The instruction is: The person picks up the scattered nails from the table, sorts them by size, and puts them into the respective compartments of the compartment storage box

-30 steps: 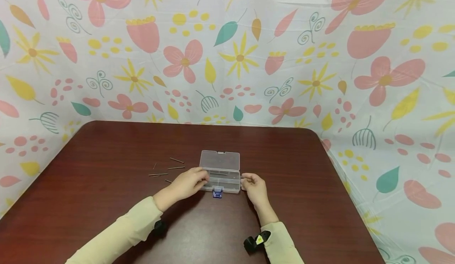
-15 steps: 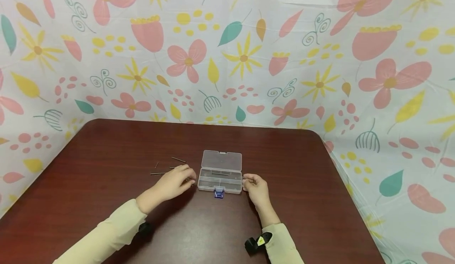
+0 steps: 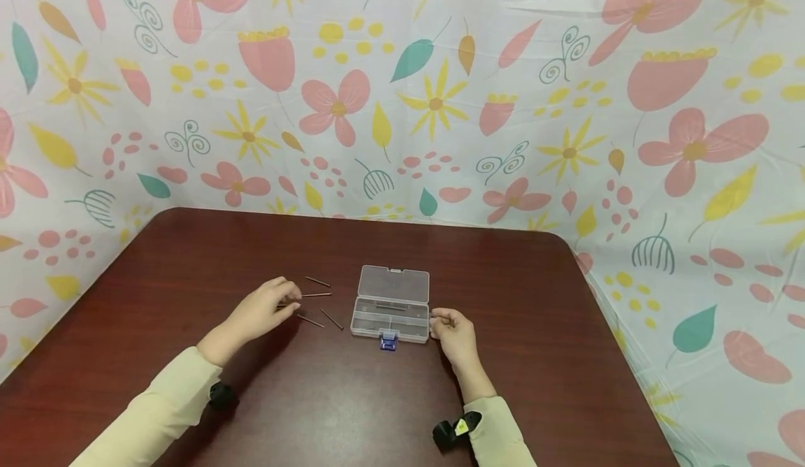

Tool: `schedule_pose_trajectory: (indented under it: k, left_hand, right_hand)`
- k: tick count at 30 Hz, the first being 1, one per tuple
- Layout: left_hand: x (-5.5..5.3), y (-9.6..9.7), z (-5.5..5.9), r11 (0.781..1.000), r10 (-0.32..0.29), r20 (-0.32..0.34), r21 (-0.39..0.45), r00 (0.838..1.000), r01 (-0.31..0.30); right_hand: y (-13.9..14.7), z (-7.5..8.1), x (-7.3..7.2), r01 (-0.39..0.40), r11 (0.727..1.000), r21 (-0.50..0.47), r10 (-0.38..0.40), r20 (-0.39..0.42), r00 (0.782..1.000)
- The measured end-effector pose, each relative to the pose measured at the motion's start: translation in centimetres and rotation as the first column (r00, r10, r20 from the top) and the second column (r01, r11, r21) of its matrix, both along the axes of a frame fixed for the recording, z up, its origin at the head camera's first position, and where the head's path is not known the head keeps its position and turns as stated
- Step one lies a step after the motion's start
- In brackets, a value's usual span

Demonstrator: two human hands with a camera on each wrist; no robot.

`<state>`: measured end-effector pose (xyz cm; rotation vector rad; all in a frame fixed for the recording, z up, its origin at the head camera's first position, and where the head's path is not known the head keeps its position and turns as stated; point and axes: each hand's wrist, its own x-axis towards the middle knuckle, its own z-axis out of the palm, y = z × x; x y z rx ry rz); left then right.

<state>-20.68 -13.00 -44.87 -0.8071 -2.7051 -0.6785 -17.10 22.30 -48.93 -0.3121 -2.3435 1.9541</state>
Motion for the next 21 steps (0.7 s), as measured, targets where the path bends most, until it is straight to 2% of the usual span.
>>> schedule_pose_trajectory:
  k: [9,14,21]
  left_hand:
    - [-1.1,-2.7,-1.0,0.998,0.049,0.086,0.033,0.995,-0.052]
    - [-1.2,-3.3,-1.3,0.997,0.069,0.132,0.009,0.989,-0.07]
    - [-1.2,-3.7,-1.7,0.998,0.068,0.174,-0.022,0.982,-0.065]
  right_hand:
    - [0.1,0.1,0.0,0.005,1.0,-0.007,-0.005,-0.011,1.0]
    - [0.0,0.1,0.0,0.009,1.0,-0.002,-0.009,0.003,1.0]
    - [0.0,0.1,0.2,0.007,1.0,0.015,-0.007,0.008,1.0]
